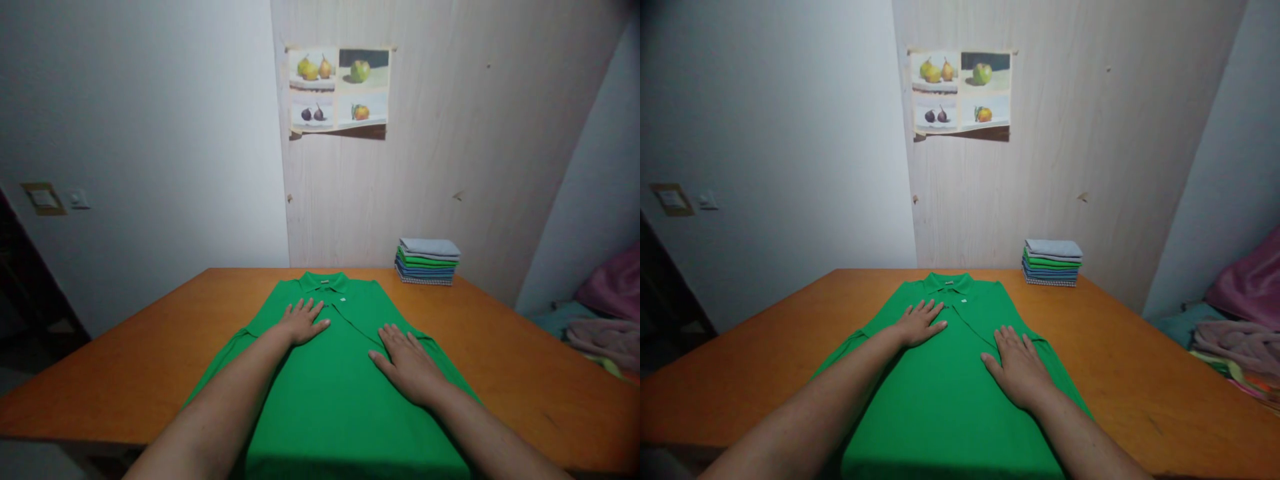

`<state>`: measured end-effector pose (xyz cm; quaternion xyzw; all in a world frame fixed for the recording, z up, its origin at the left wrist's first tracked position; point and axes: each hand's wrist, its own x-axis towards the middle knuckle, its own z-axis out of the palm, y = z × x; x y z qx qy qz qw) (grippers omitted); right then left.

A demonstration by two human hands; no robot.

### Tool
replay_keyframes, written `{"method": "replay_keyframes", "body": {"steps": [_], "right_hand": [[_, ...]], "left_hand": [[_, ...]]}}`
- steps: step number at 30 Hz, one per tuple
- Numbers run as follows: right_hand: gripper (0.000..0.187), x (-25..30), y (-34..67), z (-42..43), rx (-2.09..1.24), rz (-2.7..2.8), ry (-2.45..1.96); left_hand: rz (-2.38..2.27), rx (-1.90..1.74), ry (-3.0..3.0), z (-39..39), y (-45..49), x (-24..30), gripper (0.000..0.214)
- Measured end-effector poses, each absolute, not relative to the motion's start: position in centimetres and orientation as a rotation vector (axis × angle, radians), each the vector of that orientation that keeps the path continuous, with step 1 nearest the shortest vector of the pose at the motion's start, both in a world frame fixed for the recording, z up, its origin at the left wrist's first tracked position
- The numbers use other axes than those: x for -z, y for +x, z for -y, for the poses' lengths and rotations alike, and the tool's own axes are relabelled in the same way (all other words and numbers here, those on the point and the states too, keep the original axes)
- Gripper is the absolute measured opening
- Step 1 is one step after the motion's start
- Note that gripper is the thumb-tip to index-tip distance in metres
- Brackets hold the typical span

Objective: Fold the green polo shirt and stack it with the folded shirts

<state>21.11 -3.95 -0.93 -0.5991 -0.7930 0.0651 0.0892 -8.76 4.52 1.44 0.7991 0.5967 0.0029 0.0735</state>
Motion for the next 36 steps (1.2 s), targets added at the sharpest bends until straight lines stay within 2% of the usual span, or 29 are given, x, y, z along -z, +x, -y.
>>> {"method": "replay_keyframes", "body": {"steps": [12, 16, 21, 25, 29, 32, 36], "right_hand": [[0.081, -0.6, 21.1, 4.1, -0.276, 2.363, -1.758], [0.07, -1.3, 21.9, 5.2, -0.362, 2.246, -1.677], [0.05, -1.0, 22.9, 9.8, -0.351, 1.943, -1.375], [0.039, 0.5, 22.8, 15.4, -0.346, 1.819, -1.171], [0.035, 3.3, 22.6, 20.5, -0.363, 1.609, -1.209], [0.037, 6.5, 22.7, 22.5, -0.477, 1.449, -1.268], [0.041, 11.2, 24.3, 22.6, -0.627, 1.169, -1.411]], "left_hand": [[-1.806, -0.14, 2.356, 3.4, -11.1, -1.7, 0.08], [-1.78, -0.287, 2.348, 7.2, -13.4, -1.3, 0.078], [-1.742, -0.545, 2.378, 12.7, -15.1, -0.7, 0.066], [-1.724, -0.846, 2.439, 16.9, -15.0, 0.8, 0.044], [-1.77, -1.383, 2.402, 20.3, -14.5, 3.2, 0.024], [-1.888, -1.688, 2.328, 22.2, -14.4, 4.8, 0.017], [-2.05, -1.868, 2.085, 23.5, -15.5, 7.0, 0.018]]}}
